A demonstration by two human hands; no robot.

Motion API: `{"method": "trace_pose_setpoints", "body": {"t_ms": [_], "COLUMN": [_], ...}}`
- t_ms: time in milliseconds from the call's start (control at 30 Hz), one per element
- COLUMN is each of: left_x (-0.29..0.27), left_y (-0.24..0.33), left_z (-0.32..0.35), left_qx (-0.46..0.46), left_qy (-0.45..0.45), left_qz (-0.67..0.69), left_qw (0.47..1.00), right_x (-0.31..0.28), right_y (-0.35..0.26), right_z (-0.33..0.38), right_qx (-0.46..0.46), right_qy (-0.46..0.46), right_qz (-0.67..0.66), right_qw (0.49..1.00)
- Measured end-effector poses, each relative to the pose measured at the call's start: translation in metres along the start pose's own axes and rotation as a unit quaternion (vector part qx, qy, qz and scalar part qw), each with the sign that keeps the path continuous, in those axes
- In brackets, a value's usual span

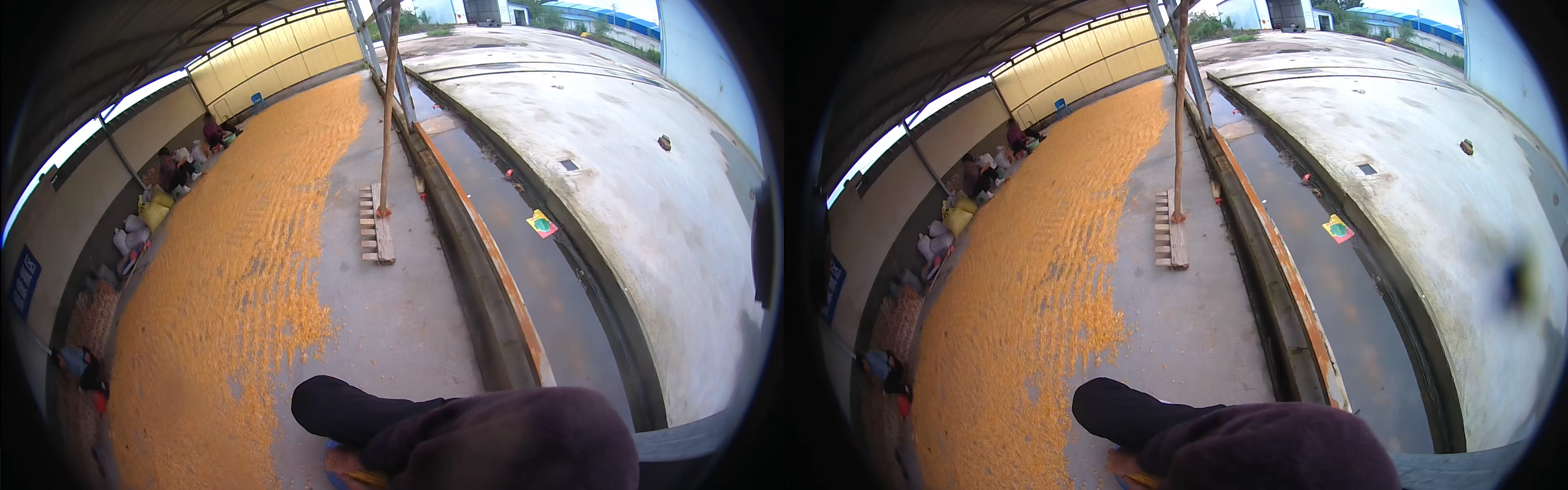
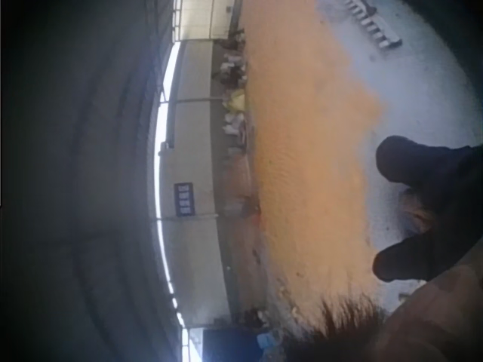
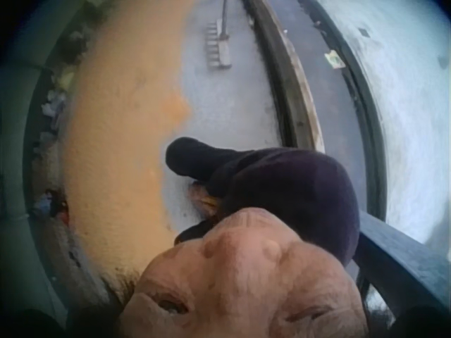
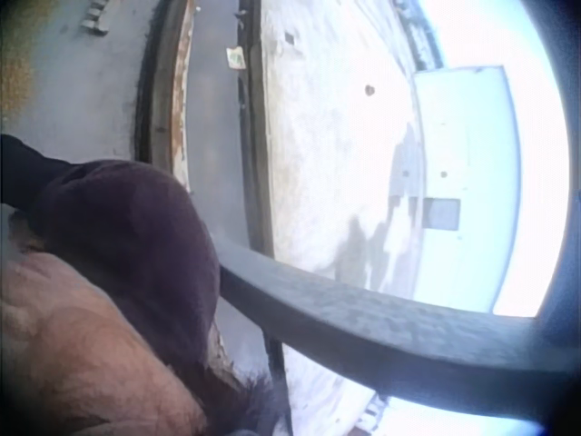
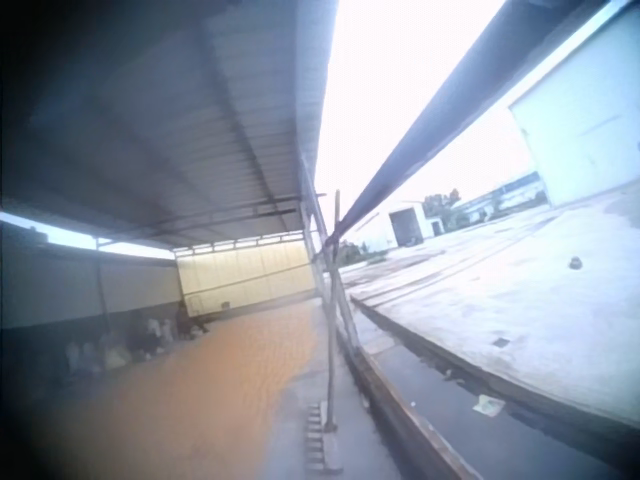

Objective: The person sits on the floor and removes corn kernels from cobs by hand, dropping the kernels into a blue basin. Several cobs are processed one at a time, and the shucked cobs are placed on the floor nearby.

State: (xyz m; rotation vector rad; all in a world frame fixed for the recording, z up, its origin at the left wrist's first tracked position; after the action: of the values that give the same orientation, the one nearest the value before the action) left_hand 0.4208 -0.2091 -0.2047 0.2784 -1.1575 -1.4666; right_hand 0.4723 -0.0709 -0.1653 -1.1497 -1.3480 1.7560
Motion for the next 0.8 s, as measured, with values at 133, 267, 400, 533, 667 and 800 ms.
{"method": "trace_pose_setpoints", "body": {"t_ms": [133, 267, 400, 533, 667, 800], "left_x": [-0.02, -0.04, -0.056, -0.073, -0.086, -0.095], "left_y": [0.003, 0.005, 0.006, 0.005, 0.002, 0.003], "left_z": [0.002, 0.004, 0.004, 0.003, 0.006, 0.01], "left_qx": [0.005, 0.009, 0.014, 0.018, 0.02, 0.022], "left_qy": [0.02, 0.043, 0.06, 0.078, 0.093, 0.107], "left_qz": [0.008, 0.019, 0.028, 0.034, 0.04, 0.046], "left_qw": [1.0, 0.999, 0.998, 0.996, 0.995, 0.993], "right_x": [-0.001, 0.003, 0.002, 0.005, 0.007, 0.007], "right_y": [0.002, 0.003, 0.006, 0.009, 0.013, 0.016], "right_z": [-0.004, -0.008, -0.011, -0.014, -0.013, -0.014], "right_qx": [0.006, 0.007, 0.011, 0.014, 0.017, 0.019], "right_qy": [0.003, -0.002, 0.0, -0.003, -0.004, 0.001], "right_qz": [-0.001, -0.004, -0.004, -0.006, -0.009, -0.013], "right_qw": [1.0, 1.0, 1.0, 1.0, 1.0, 1.0]}}
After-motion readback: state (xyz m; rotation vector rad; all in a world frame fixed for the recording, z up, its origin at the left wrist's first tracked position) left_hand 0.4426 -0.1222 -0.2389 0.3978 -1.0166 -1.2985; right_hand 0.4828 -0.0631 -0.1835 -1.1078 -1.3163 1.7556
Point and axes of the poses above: each hand's wrist, its own z-axis away from the middle knuckle, its own x-axis out of the palm, y = z × x, the point moved 9 cm from there along -z, towards the middle knuckle, and after that the axes turned 4 degrees about -z, right-handed, at the moved point
